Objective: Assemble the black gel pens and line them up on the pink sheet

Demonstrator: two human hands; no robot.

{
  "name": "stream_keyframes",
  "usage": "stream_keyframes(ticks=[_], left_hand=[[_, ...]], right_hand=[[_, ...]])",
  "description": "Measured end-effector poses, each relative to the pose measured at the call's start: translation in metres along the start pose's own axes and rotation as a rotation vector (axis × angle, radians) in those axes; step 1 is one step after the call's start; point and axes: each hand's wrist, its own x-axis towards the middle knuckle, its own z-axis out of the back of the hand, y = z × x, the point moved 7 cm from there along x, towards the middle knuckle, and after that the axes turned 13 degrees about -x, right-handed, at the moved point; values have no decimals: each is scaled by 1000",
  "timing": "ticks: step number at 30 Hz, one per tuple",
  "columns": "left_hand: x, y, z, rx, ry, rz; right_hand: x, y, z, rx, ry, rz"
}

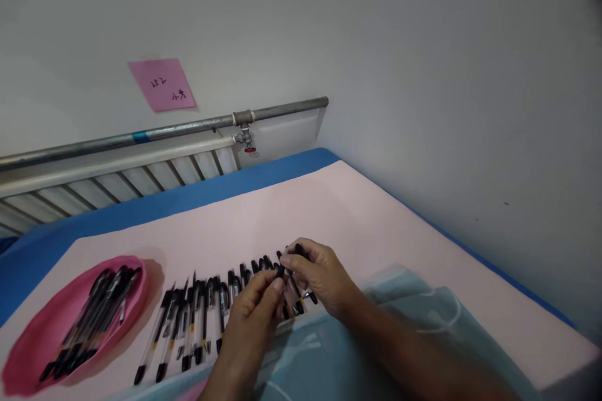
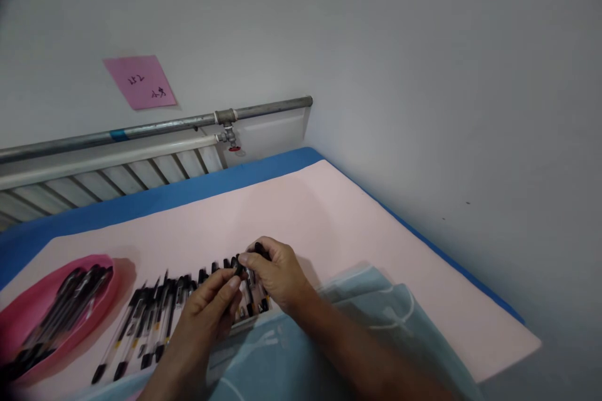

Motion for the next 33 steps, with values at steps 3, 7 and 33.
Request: stream_keyframes(ticks=[3, 7, 33], left_hand=[[-6, 3, -4, -92, 0, 119], [-12, 4, -12, -197, 80, 227], [-2, 3, -10, -81, 82, 108]], right_hand=[[-2, -2, -2, 57, 38, -33], [-4, -3, -7, 174, 114, -58], [-2, -4, -8, 173, 31, -62]])
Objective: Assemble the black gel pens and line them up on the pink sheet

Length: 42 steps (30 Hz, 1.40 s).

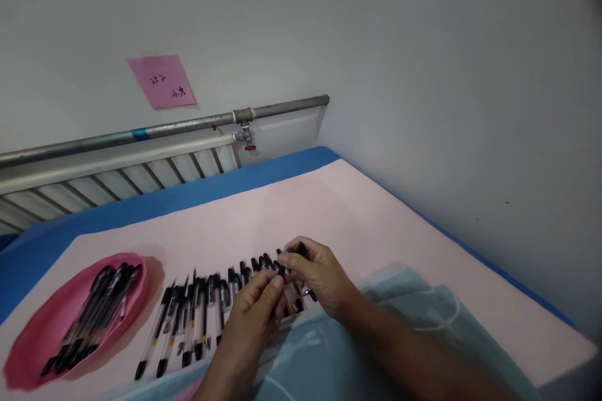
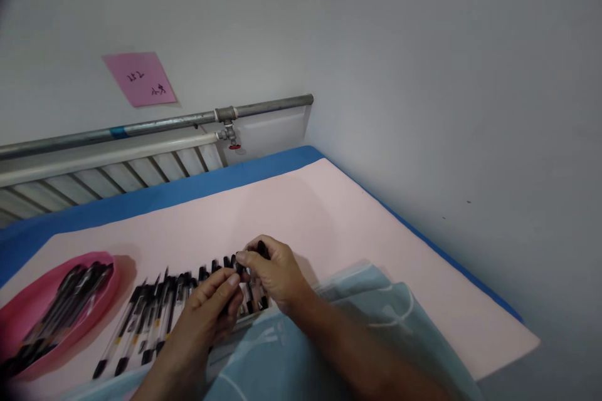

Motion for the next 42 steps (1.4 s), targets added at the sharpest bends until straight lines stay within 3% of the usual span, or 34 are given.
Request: stream_keyframes(ticks=[3, 8, 13, 27, 32, 37, 42], left_hand=[[-1, -1, -1, -8, -5, -5], [-5, -6, 1, -56, -73, -49], [-4, -4, 1, -52, -54, -21], [0, -3, 1, -17, 2, -24], [1, -2, 5, -12, -41, -7], [0, -5, 1, -9, -11, -33], [0, -5, 1, -9, 7, -4]], right_hand=[[0, -3, -5, 114, 78, -18], [3, -5, 2, 66, 2, -12], [3, -6, -3, 104, 69, -38], [2, -5, 1, 21, -2, -31], [2, -6, -3, 50, 55, -53], [4, -4, 4, -2, -21, -25], [10, 8, 30, 200, -224, 62]])
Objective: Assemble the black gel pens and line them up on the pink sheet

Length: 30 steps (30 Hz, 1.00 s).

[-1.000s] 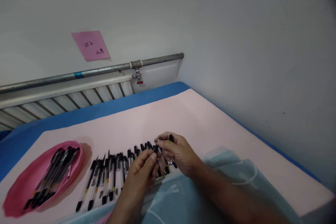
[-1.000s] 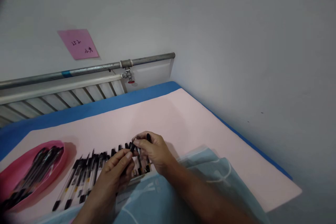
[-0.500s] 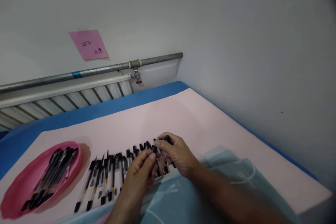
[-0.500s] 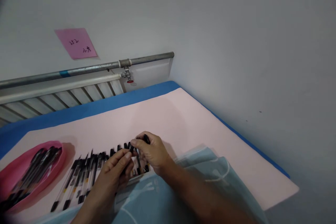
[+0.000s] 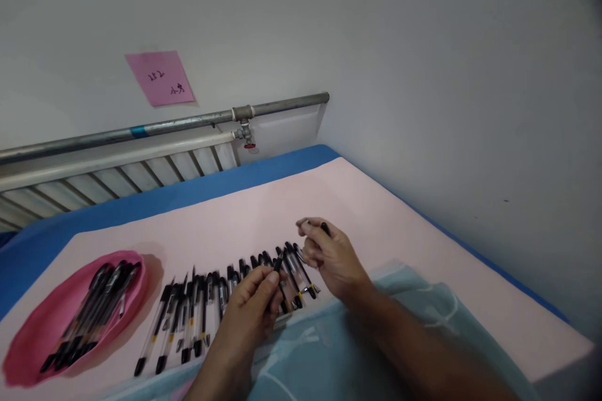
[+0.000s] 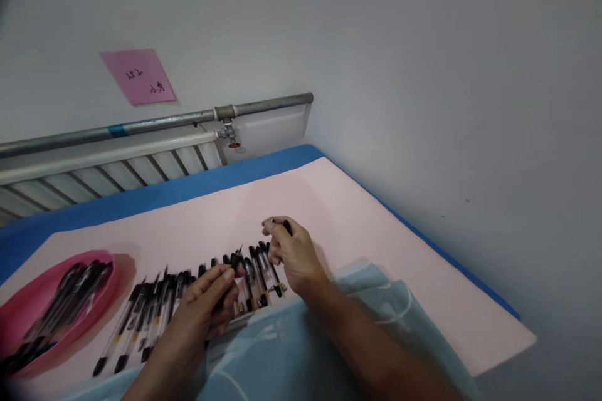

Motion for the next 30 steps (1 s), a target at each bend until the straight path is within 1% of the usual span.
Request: stream_keyframes(ticks=[1, 2, 5, 7, 11, 16, 18, 19, 21, 24, 26, 28, 29, 30], left_hand=[[0, 0, 1, -2, -4, 4], [1, -1, 2, -1, -7, 11], [2, -1, 3, -4, -11, 27], [2, -1, 3, -10, -16, 21], [1, -1, 1, 4, -13, -6], [2, 1, -3, 77, 74, -6], [2, 2, -1, 104, 86, 2], [2, 2, -1, 114, 91, 9], [2, 3, 0, 138, 109, 12], [3, 3, 0, 184, 138, -4], [4, 0, 2, 209, 114, -26], [6, -3, 6, 217, 71, -41], [6, -4, 8, 204, 48, -47], [7, -6, 11, 178, 25, -49]], right_hand=[[1, 1, 1, 10, -4, -3], [1, 0, 0, -4, 19, -22], [-4, -6, -11, -110, 152, -97], [-7, -9, -17, -171, 201, -105], [-10, -11, -20, -233, 232, -100], [-12, -18, -24, -245, 270, -127], [-12, -20, -24, -231, 273, -128], [-9, -20, -22, -216, 250, -116], [-1, -12, -11, -139, 136, -60], [14, 9, 22, 46, -115, 68], [22, 22, 43, 118, -235, 134], [26, 30, 55, 138, -288, 174], [26, 31, 55, 133, -269, 170], [26, 28, 50, 115, -213, 139]])
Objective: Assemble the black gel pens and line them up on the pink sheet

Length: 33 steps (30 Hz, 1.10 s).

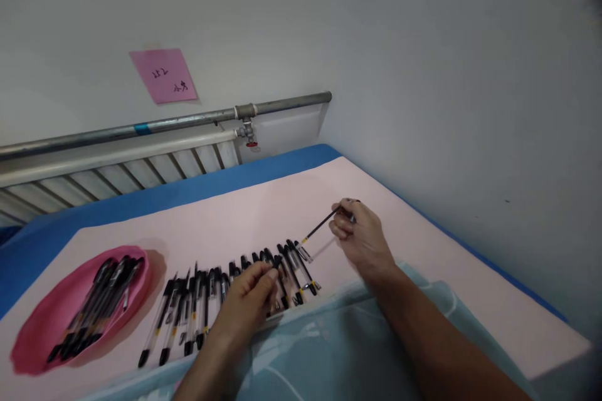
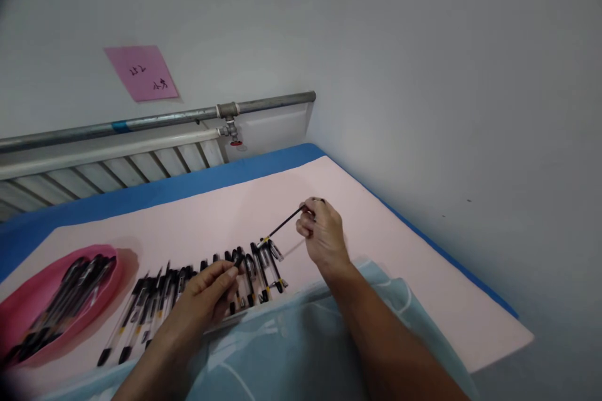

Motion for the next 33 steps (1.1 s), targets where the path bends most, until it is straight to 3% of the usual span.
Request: stream_keyframes(ticks=[4, 7, 15, 22, 25, 30, 33], left_hand=[[3, 0, 5, -146, -3, -15], [4, 1, 2, -220, 42, -42], [2, 5, -2, -188, -28, -46], [-2, -1, -12, 6, 51, -107], [-3, -2, -13, 62, 71, -122], [-4, -5, -7, 65, 41, -117], [-2, -7, 1, 37, -1, -83]], right_hand=[[-35, -34, -42, -186, 407, -267], [-60, -49, -61, -285, 516, -302], [-59, -51, -58, -456, 431, -164], [-65, -55, -60, -500, 421, -194], [-63, -50, -60, -566, 422, -126], [-20, -35, -35, -552, 302, -115], [16, -28, -9, -745, 231, -91]])
